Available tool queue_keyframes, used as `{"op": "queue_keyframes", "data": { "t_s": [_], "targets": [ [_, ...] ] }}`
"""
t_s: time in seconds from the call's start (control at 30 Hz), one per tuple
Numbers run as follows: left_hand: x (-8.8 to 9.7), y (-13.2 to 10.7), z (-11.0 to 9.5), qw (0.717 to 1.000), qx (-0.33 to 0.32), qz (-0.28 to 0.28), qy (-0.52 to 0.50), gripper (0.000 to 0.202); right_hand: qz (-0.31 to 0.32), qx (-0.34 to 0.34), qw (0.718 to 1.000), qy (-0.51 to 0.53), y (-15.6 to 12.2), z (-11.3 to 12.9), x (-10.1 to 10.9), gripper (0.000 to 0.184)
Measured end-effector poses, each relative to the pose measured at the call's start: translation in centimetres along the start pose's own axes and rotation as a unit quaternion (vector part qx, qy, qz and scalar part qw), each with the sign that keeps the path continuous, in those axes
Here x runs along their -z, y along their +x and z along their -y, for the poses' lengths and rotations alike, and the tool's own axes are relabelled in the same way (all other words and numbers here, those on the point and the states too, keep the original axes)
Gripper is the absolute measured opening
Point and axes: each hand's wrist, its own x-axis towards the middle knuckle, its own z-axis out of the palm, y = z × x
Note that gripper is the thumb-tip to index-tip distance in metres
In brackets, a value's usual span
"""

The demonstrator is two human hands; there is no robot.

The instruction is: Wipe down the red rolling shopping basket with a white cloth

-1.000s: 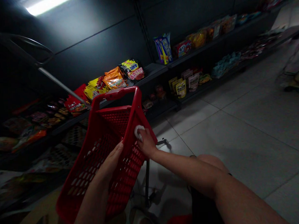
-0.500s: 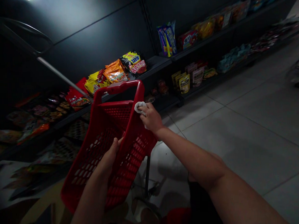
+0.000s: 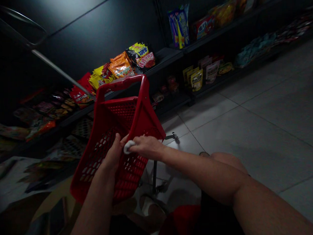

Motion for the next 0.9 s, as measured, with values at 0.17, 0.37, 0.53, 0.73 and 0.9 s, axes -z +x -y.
{"op": "queue_keyframes", "data": {
  "t_s": [0.17, 0.37, 0.53, 0.73, 0.9],
  "targets": [
    [-0.3, -0.2, -0.1, 0.996, 0.017, 0.035, -0.077, 0.075, -0.049, -0.251, 0.967, -0.009, 1.8, -4.3, 2.8, 0.046],
    [0.3, 0.6, -0.1, 0.993, 0.031, 0.025, -0.107, 0.072, 0.051, -0.019, 0.998, 0.038, -1.3, 4.2, -1.7, 0.029],
    [0.2, 0.5, -0.1, 0.992, 0.028, 0.042, -0.116, 0.073, 0.068, 0.145, 0.987, 0.016, -1.7, 4.8, -2.5, 0.029],
    [-0.4, 0.0, -0.2, 0.993, 0.019, 0.048, -0.109, 0.069, -0.021, -0.169, 0.985, -0.021, 1.5, -3.9, 1.9, 0.033],
    [-0.7, 0.0, -0.1, 0.995, -0.006, 0.051, -0.082, 0.065, -0.045, -0.206, 0.978, 0.013, 1.1, -1.7, 0.7, 0.04]
  ]
}}
